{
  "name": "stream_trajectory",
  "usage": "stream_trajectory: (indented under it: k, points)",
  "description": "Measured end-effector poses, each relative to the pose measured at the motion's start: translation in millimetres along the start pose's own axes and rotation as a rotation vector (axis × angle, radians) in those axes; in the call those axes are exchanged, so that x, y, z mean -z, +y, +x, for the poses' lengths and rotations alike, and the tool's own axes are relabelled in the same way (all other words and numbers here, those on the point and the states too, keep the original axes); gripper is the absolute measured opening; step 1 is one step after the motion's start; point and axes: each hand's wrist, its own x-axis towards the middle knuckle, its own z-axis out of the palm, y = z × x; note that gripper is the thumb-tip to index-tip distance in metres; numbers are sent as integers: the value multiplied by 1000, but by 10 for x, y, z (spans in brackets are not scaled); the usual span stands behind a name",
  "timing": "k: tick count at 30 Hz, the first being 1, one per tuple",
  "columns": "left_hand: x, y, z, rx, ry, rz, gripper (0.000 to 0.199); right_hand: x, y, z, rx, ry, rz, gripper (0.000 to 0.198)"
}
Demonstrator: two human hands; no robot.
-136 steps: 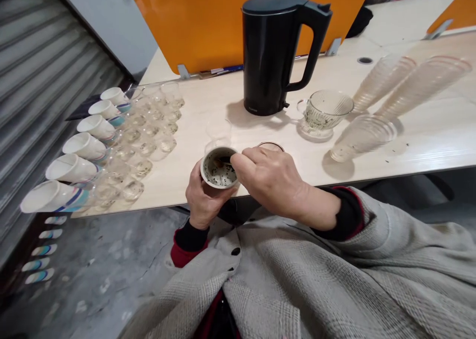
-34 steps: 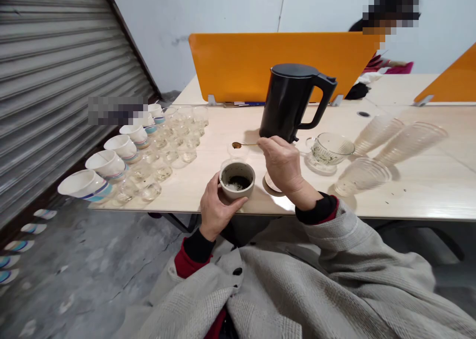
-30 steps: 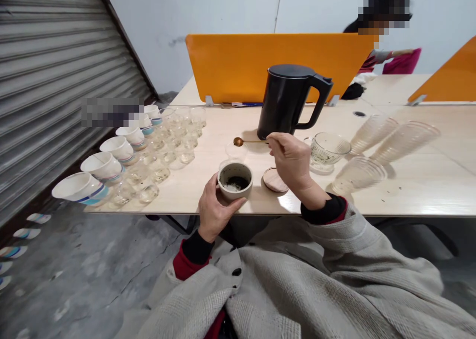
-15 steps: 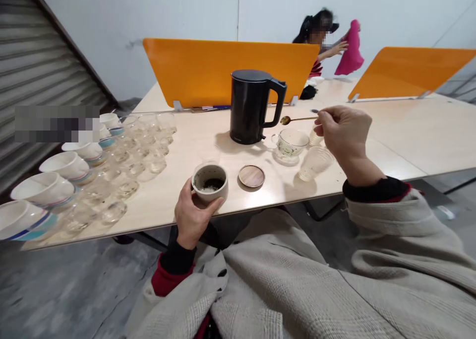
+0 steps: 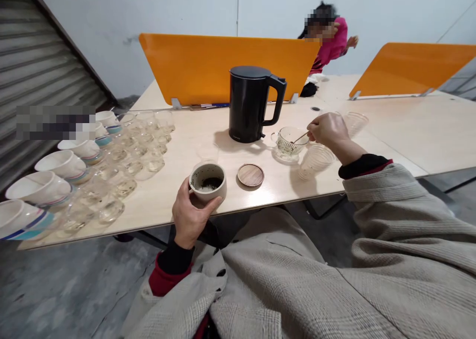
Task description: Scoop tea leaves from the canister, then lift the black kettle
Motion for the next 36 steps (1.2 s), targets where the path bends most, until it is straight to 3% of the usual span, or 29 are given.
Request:
stream_trajectory:
  k: [4,8,10,12,14,17,19,24,28,32,36]
  points:
    - [-2,-4,0,8,-4,2,93,25,80,-25,19,-19,-102,37]
    - [-7,-11,1,21,-3,11,94,107,88,-153,91,140,-208,19]
    - [-7,-9,1,26,-7,14,95,125,27,-325,196,235,-231,14]
    - [-3,-4,2,33,-16,16,96,69,-62,-570,365,252,-197,25]
    - [3,3,3,44,-23,18,96,-90,-148,-842,533,137,-120,34]
    - [15,18,3,47,-34,8,95,-482,-210,-1170,746,-172,-55,47]
    - [25,27,0,38,-44,-6,96,-753,-202,-1283,837,-308,-62,59]
    - [48,42,-1,30,-63,-8,96,-1119,-150,-1302,848,-368,-5,62]
    - [45,48,2,13,-52,-10,96,-1061,-262,-1297,830,-270,182,59]
    - [42,46,0,4,-59,-4,97,-839,-587,-1400,853,-138,369,59]
    - [41,42,-4,-1,-62,-12,96,-726,-940,-1562,998,-220,434,61]
